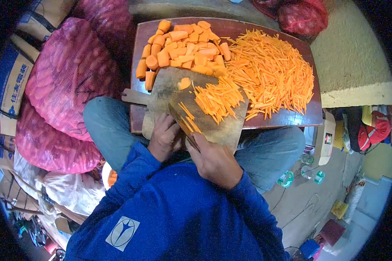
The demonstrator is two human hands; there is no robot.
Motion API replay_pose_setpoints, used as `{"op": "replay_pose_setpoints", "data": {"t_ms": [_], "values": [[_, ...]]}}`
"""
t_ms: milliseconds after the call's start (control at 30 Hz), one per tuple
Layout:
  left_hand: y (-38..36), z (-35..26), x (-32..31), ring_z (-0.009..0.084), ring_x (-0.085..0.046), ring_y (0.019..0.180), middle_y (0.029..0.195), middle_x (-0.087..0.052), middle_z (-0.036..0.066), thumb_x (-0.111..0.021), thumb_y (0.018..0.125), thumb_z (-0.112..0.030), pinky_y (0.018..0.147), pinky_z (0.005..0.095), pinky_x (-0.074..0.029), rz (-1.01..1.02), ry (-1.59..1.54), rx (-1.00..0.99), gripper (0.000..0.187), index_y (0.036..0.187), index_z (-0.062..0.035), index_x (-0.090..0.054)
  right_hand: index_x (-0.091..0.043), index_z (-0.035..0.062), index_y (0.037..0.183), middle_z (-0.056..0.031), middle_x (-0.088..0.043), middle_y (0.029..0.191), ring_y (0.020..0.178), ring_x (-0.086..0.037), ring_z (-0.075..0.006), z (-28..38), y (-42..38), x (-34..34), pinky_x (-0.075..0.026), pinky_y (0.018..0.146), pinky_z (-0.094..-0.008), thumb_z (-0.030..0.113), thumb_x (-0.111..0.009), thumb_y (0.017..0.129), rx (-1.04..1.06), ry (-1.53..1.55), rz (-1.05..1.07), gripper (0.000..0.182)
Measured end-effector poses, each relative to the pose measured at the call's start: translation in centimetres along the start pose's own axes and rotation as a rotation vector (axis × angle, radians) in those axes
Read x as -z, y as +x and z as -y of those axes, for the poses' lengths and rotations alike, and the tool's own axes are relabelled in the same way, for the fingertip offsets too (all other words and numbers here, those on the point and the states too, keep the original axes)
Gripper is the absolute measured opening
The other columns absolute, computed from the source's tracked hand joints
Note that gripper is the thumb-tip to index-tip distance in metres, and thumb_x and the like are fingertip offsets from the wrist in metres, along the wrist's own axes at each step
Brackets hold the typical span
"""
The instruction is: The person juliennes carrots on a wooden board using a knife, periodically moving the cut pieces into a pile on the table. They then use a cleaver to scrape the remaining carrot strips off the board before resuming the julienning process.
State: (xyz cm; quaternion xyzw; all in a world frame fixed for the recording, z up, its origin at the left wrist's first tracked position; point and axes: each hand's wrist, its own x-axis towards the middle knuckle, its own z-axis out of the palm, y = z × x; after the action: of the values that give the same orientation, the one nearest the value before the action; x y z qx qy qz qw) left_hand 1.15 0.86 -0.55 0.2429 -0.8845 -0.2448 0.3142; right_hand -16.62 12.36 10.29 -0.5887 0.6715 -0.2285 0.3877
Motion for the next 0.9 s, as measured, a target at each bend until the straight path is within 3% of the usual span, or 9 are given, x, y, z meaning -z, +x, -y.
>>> {"op": "replay_pose_setpoints", "data": {"t_ms": [100,200,400,467,567,600,833,900], "values": [[0.1,-0.1,0.0,0.036,-0.056,0.097,0.107,-0.062,0.014,-0.075,0.068,0.0,0.085,0.0472,-0.043,-0.024,0.003,-0.024,0.044,0.112,0.0009,-0.072,-0.059,0.0027,0.133,-0.0306,-0.072,0.096,0.091,-0.071,-0.0533,-0.4,1.0,-0.8,-0.055,0.077,-0.0588,0.017,-0.064,0.104,-0.04,-0.083,-0.038,0.032],[0.3,-0.2,0.1,0.0362,-0.058,0.097,0.106,-0.064,0.015,-0.076,0.071,0.002,0.086,0.0465,-0.044,0.0,0.022,0.008,0.038,0.109,0.0008,-0.072,-0.057,0.0043,0.129,-0.0326,-0.072,0.093,0.089,-0.07,-0.0557,-0.9,1.7,-0.6,-0.055,0.075,-0.0638,0.025,-0.062,0.106,0.029,-0.053,-0.042,0.031],[1.0,-1.0,0.7,0.0349,-0.063,0.084,0.092,-0.066,0.015,-0.078,0.077,0.007,0.075,0.044,-0.049,-0.251,-0.133,0.132,0.019,0.095,0.003,-0.073,-0.061,0.0039,0.133,-0.0295,-0.074,0.098,0.091,-0.072,-0.0524,-0.8,-1.3,1.0,-0.057,0.078,-0.0585,0.024,-0.065,0.105,0.006,0.083,-0.131,0.035],[1.3,-0.9,1.0,0.0328,-0.064,0.08,0.088,-0.067,0.015,-0.078,0.08,0.007,0.07,0.0421,-0.051,-0.391,-0.199,0.24,0.01,0.088,0.0024,-0.074,-0.062,0.004,0.133,-0.0295,-0.074,0.098,0.091,-0.073,-0.0514,-1.5,-1.4,0.4,-0.057,0.079,-0.057,0.025,-0.067,0.104,0.026,0.131,-0.02,0.036],[1.5,-0.5,1.5,0.0308,-0.065,0.08,0.088,-0.068,0.014,-0.078,0.08,0.006,0.069,0.0409,-0.051,-0.425,-0.225,0.304,0.009,0.087,0.0008,-0.075,-0.066,0.003,0.13,-0.0297,-0.073,0.099,0.09,-0.073,-0.0502,-2.3,-1.4,0.5,-0.057,0.08,-0.0562,0.025,-0.068,0.103,0.034,0.088,-0.028,0.035],[1.3,-0.3,1.5,0.0299,-0.066,0.083,0.088,-0.068,0.013,-0.079,0.081,0.004,0.073,0.0418,-0.052,-0.399,-0.253,0.373,0.007,0.087,-0.0001,-0.076,-0.066,0.003,0.13,-0.0297,-0.073,0.099,0.09,-0.073,-0.0502,-2.7,-1.3,0.8,-0.057,0.08,-0.0562,0.025,-0.068,0.103,0.036,0.094,-0.034,0.035],[2.6,-0.4,1.5,0.0334,-0.066,0.09,0.09,-0.067,0.012,-0.081,0.083,-0.003,0.086,0.0457,-0.05,-0.183,-0.086,0.292,0.011,0.092,-0.0012,-0.076,-0.07,-0.0004,0.127,-0.0299,-0.073,0.094,0.086,-0.073,-0.0485,-5.3,0.0,4.5,-0.058,0.075,-0.0506,0.023,-0.075,0.097,0.111,-0.031,-0.267,0.038],[3.9,-0.2,1.8,0.0375,-0.067,0.096,0.099,-0.07,0.016,-0.081,0.085,-0.002,0.088,0.0446,-0.053,-0.103,-0.027,0.26,0.024,0.108,-0.0013,-0.077,-0.07,-0.0012,0.128,-0.0298,-0.073,0.094,0.086,-0.073,-0.0487,-4.7,-0.4,5.2,-0.058,0.074,-0.0504,0.021,-0.074,0.098,0.098,0.03,-0.256,0.038]]}}
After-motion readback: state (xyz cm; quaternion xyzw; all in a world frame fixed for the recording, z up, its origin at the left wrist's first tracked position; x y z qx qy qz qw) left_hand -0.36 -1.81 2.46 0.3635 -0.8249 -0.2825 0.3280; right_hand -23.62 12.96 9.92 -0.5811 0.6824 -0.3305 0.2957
